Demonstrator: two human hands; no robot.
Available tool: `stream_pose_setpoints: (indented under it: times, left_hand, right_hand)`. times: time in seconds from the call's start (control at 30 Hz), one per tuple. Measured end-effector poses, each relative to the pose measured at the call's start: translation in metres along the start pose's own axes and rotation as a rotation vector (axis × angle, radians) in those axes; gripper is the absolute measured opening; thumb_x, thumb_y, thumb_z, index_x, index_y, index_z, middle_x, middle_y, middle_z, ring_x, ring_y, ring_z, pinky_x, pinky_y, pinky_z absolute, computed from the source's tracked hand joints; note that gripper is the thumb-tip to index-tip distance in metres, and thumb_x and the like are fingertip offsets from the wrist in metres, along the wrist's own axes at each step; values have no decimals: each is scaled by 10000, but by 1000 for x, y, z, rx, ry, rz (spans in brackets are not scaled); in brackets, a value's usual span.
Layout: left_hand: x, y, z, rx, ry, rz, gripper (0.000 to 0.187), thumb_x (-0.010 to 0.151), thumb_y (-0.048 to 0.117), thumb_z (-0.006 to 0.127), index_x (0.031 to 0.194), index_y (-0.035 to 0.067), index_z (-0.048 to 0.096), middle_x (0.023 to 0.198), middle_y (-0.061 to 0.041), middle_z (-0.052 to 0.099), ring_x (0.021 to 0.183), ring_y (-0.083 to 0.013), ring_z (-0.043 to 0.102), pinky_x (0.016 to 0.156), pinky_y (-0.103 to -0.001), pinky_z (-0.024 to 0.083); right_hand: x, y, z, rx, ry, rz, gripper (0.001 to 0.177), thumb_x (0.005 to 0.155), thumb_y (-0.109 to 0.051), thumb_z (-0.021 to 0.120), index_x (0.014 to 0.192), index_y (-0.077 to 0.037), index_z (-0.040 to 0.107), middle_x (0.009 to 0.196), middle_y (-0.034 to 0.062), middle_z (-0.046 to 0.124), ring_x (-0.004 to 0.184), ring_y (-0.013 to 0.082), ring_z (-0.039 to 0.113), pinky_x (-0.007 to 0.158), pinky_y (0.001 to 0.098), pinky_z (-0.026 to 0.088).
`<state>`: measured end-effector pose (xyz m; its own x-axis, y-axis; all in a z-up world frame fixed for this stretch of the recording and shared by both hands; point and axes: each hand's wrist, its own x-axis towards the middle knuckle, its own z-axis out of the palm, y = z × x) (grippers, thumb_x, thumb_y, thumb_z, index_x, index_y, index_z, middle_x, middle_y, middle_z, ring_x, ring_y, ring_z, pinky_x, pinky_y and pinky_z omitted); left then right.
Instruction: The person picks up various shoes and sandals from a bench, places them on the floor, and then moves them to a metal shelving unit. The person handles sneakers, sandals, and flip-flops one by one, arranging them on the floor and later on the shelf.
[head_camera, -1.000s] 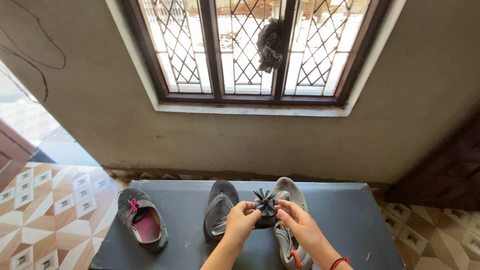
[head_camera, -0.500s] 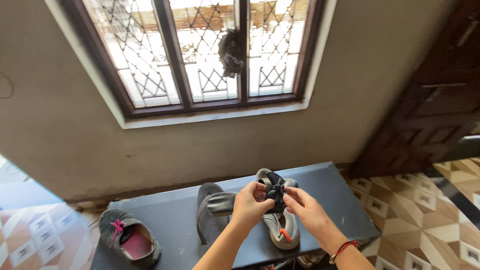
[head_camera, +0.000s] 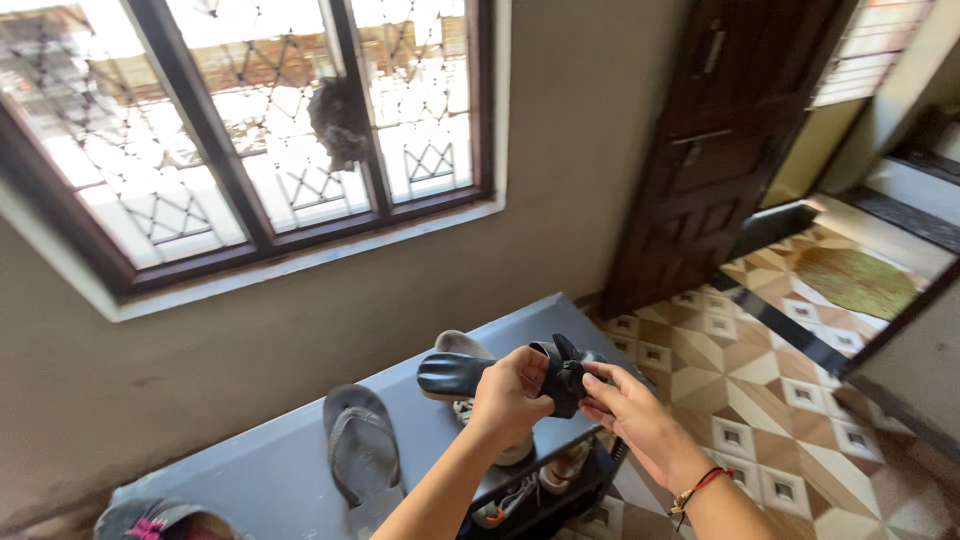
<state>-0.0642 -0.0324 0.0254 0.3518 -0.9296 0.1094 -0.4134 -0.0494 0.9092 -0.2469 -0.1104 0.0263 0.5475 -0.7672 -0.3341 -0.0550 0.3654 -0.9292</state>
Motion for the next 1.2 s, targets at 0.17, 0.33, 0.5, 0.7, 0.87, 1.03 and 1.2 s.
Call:
stream_pose_setpoints:
  times: [0.17, 0.33, 0.5, 0.7, 0.87, 1.03, 1.2]
  left_hand:
    - [-1, 17, 17, 36, -135, 128, 458, 641, 36, 776, 1087, 40, 676, 943, -46, 744, 825, -163, 691, 798, -298, 574]
    - [-5, 39, 37, 38, -256, 213, 461, 636, 42, 773, 1086, 48, 672, 909, -79, 739, 797, -202, 687, 769, -324, 567]
    - [-8, 50, 67, -7, -347, 296, 447, 645, 39, 747, 1087, 47, 685, 901, -81, 741, 799, -204, 685, 776, -317, 574]
    - [-9, 52, 103, -84, -442, 359, 505, 657, 22, 746, 1156, 38, 668, 942, -65, 737, 832, -192, 694, 805, -312, 571]
    - [-18, 57, 134, -94, -507, 352, 521, 678, 8, 731, 1195, 44, 672, 983, -89, 735, 869, -216, 694, 833, -328, 572]
    - [-21, 56, 177, -54, -539, 402, 523, 692, 9, 735, 1211, 57, 687, 1046, -115, 720, 909, -248, 706, 849, -356, 569]
    - [-27, 59, 216, -48, -625, 345, 521, 732, 14, 712, 1248, 80, 678, 1115, -118, 694, 939, -237, 711, 853, -362, 564]
  right_hand:
    - [-31, 2, -26, 122, 90, 36, 421, 980, -278, 577, 1346, -72, 607, 1141, 60, 677, 1053, 158, 648, 1009, 340, 530]
    - [-64, 8, -53, 366, 152, 46, 339, 980, -254, 581, 1270, -87, 632, 1116, 74, 685, 1046, 185, 648, 978, 361, 534]
    - [-97, 18, -76, 526, 255, 43, 364, 969, -292, 579, 1265, -92, 654, 1101, 89, 691, 1019, 201, 649, 922, 350, 545]
    - [-129, 31, -96, 626, 368, -5, 373, 952, -296, 618, 1268, -97, 636, 1098, 88, 682, 995, 205, 658, 838, 313, 553]
    - [-157, 39, -111, 686, 448, -27, 370, 946, -296, 629, 1265, -111, 651, 1063, 77, 667, 977, 196, 663, 765, 295, 532]
    - [-180, 43, -128, 708, 538, -60, 367, 956, -305, 613, 1257, -97, 643, 1127, 85, 666, 1009, 189, 664, 762, 291, 525]
    - [-206, 44, -144, 708, 628, -83, 417, 966, -329, 578, 1249, -25, 618, 1227, 126, 670, 1075, 205, 674, 787, 299, 514]
